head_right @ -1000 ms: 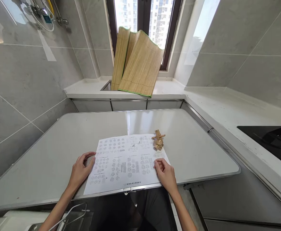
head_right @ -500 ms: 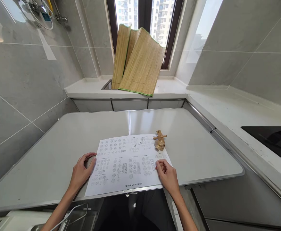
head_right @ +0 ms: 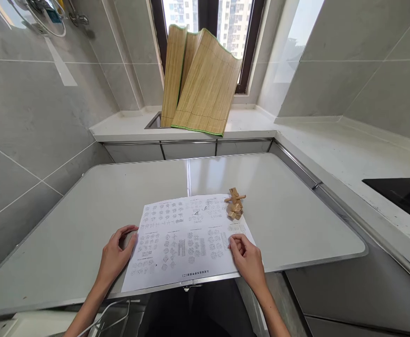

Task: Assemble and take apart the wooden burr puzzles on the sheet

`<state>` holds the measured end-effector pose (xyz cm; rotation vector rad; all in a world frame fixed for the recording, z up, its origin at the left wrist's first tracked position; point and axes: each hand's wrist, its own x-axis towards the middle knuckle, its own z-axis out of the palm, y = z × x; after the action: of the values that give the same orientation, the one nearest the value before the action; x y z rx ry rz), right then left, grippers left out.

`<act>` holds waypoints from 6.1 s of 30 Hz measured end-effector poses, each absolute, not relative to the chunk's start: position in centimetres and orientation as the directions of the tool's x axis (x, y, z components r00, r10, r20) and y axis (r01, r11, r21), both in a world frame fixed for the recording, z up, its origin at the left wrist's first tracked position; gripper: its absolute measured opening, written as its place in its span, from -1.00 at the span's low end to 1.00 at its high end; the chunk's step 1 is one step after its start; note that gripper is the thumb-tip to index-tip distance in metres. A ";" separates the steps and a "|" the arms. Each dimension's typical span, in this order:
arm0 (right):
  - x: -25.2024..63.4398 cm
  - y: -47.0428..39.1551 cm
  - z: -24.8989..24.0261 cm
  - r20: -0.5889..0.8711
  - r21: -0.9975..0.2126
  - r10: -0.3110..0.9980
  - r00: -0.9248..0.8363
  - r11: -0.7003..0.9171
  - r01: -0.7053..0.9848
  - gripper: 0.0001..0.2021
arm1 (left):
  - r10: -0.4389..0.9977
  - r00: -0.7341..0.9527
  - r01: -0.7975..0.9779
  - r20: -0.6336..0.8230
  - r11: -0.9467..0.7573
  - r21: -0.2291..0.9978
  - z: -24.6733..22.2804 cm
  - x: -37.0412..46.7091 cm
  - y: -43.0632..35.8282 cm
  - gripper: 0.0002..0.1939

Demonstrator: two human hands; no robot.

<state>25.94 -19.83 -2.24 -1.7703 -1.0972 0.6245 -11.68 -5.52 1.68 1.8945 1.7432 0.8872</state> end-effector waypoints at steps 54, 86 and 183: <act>18.0 -13.7 2.9 -0.107 -0.992 0.994 0.014 -0.106 -0.070 -0.47 | 0.809 0.582 0.444 0.084 -0.403 0.800 4.1 -5.5 -8.9 0.02; 15.5 -15.0 -0.4 -0.176 -0.984 0.982 -0.061 -0.177 -0.011 -0.57 | 0.783 0.616 0.405 0.084 -0.407 0.819 1.7 -4.9 -9.6 -0.14; 20.6 -17.8 -2.8 0.223 -0.696 0.969 0.109 0.080 0.713 -0.15 | 0.773 0.562 0.739 -0.295 -0.310 0.598 4.7 -0.7 -3.9 -0.62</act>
<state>20.60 -17.79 -2.75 -1.6893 -1.6606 0.4635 -0.67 -3.89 4.65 2.0891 1.2067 0.0605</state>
